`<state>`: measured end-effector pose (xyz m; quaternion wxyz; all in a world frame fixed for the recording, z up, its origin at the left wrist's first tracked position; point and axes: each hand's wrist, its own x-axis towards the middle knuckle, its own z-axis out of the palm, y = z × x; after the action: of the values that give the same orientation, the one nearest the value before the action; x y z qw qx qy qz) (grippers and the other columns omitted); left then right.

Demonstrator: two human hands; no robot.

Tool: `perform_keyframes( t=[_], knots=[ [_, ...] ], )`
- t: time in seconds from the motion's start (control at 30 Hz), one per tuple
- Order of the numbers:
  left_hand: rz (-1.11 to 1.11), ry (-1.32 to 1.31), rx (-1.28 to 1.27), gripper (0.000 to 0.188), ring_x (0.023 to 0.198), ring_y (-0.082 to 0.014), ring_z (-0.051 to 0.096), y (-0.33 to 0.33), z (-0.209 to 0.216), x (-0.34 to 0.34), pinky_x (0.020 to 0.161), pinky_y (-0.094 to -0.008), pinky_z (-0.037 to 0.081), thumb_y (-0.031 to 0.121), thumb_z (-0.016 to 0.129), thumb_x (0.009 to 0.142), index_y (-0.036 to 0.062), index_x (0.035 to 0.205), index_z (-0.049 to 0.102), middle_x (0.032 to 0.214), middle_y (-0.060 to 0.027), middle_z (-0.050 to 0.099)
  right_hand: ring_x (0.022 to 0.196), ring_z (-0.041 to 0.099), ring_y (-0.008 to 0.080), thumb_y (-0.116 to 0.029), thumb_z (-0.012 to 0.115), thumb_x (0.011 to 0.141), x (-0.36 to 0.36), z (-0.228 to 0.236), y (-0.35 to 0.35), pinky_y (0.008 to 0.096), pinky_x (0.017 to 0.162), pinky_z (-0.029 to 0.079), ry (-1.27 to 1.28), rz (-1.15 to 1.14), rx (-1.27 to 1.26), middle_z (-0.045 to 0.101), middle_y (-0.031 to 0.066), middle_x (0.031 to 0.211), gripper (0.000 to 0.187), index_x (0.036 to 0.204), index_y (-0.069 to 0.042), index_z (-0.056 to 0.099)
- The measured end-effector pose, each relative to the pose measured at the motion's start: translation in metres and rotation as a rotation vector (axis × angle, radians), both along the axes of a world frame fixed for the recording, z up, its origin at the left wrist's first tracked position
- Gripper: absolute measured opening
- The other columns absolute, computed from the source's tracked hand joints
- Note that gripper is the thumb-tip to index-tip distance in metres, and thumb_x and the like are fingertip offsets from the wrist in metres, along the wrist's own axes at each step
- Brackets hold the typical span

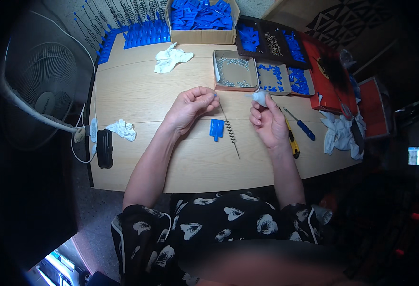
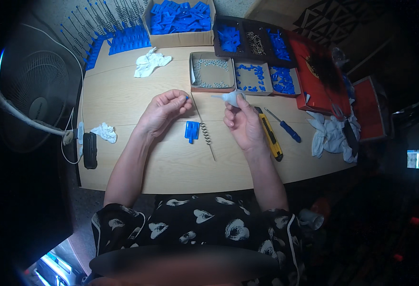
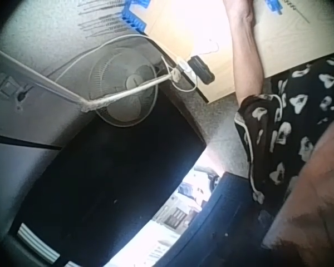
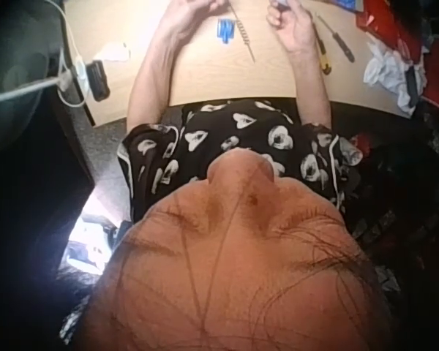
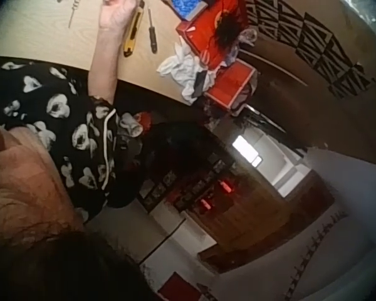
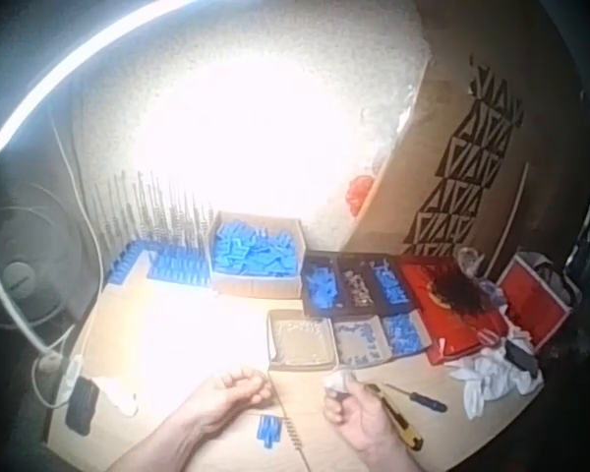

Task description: The person assembles small electronic components by applying adhesive from a tube and fastening them with a screwdriver.

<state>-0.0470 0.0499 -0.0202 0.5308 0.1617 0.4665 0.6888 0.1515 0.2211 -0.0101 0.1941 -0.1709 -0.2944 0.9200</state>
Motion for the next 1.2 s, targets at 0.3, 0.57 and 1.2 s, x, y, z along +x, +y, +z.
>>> perform_keyframes(
  t=[0.3,0.57,1.2],
  knots=[
    [0.110,0.033,-0.015,0.013,0.076,-0.0065,0.062,0.000,0.007,-0.003,0.075,-0.0197,0.053,0.014,0.065,0.101,0.0022,0.107,0.065,0.091,-0.0052,0.070,0.073,0.045,0.0125,-0.033,0.056,0.106,0.001,0.007,-0.002,0.0243,0.059,0.039,-0.023,-0.016,0.006,0.050,0.0062,0.094,0.034,0.124,-0.004,0.054],
    [0.091,-0.086,0.034,0.012,0.081,-0.0074,0.067,-0.001,0.006,0.000,0.078,-0.0188,0.057,0.010,0.066,0.100,0.0023,0.109,0.067,0.094,-0.0052,0.071,0.070,0.045,0.0113,-0.033,0.056,0.106,0.007,0.010,-0.003,0.0234,0.056,0.038,-0.013,0.018,-0.015,0.052,0.0047,0.088,0.030,0.115,-0.005,0.057],
    [-0.052,-0.378,0.274,0.016,0.091,-0.0077,0.068,-0.001,0.008,0.020,0.082,-0.0193,0.056,0.010,0.063,0.102,0.0046,0.116,0.068,0.099,-0.0040,0.071,0.053,0.049,0.0061,-0.032,0.059,0.105,-0.019,0.043,-0.023,0.0199,0.046,0.036,-0.142,-0.118,0.424,0.060,0.0031,0.074,0.028,0.103,-0.004,0.064]
  ],
)
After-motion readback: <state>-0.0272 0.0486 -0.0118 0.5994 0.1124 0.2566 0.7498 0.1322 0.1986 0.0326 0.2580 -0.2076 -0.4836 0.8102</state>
